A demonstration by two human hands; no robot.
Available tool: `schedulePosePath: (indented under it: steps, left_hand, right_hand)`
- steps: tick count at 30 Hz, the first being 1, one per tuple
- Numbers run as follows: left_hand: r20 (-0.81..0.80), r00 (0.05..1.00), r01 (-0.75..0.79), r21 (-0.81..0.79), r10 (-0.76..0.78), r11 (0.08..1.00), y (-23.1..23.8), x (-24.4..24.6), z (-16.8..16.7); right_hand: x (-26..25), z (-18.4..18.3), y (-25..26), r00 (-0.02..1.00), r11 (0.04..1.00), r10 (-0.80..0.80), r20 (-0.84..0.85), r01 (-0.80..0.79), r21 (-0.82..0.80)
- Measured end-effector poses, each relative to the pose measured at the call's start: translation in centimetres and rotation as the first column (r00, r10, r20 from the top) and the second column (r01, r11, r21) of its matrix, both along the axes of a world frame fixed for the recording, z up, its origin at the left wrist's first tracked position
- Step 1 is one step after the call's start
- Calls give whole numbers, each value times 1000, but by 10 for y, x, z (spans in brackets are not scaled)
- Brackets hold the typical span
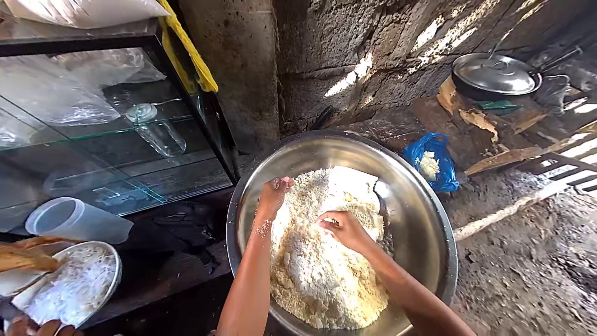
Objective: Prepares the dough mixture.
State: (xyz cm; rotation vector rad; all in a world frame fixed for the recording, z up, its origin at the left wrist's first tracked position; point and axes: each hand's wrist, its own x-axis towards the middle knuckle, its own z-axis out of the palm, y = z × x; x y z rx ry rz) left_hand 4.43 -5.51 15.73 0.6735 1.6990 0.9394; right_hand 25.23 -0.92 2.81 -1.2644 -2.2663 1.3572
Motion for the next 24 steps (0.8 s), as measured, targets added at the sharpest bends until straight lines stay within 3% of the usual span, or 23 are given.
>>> schedulePosePath:
  steps: [1,2,4,6,8,11,15,20,22,24]
  left_hand:
    - [-94,996,18,193,0,981,21,-14,-76]
    - [-139,990,43,300,-1,953,37,-26,-125]
    - [-185,980,122,280,-71,952,50,-38,-154]
    - [-280,947,217,204,-155,955,50,-41,-157]
    - [-355,904,305,138,-240,942,49,-42,-155]
    - [-381,875,349,71,-298,934,47,-40,-151]
    - [-402,830,406,-38,-386,913,47,-41,-157]
    - [-452,722,493,-196,-524,848,49,-39,-168]
    - [-480,697,491,-222,-532,843,49,-39,-172]
    - [-501,671,499,-239,-546,833,47,-39,-171]
  right_hand:
    - [0,2,2,999,999,-32,-5,32,-5]
    - [0,3,3,999,999,-52,5,52,-10]
    - [2,11,8,999,998,-5,31,7,-61]
    - [3,17,12,999,992,50,12,-49,-112]
    - [0,18,14,999,995,-9,-48,4,-100]
    - [-3,22,18,997,998,-52,-49,50,-46]
    - [0,35,22,997,990,10,-76,-21,-141]
    - [3,32,26,999,998,29,-16,-28,60]
    - [6,23,27,997,997,53,-49,-50,61]
    - [8,17,23,993,999,-21,-115,24,23]
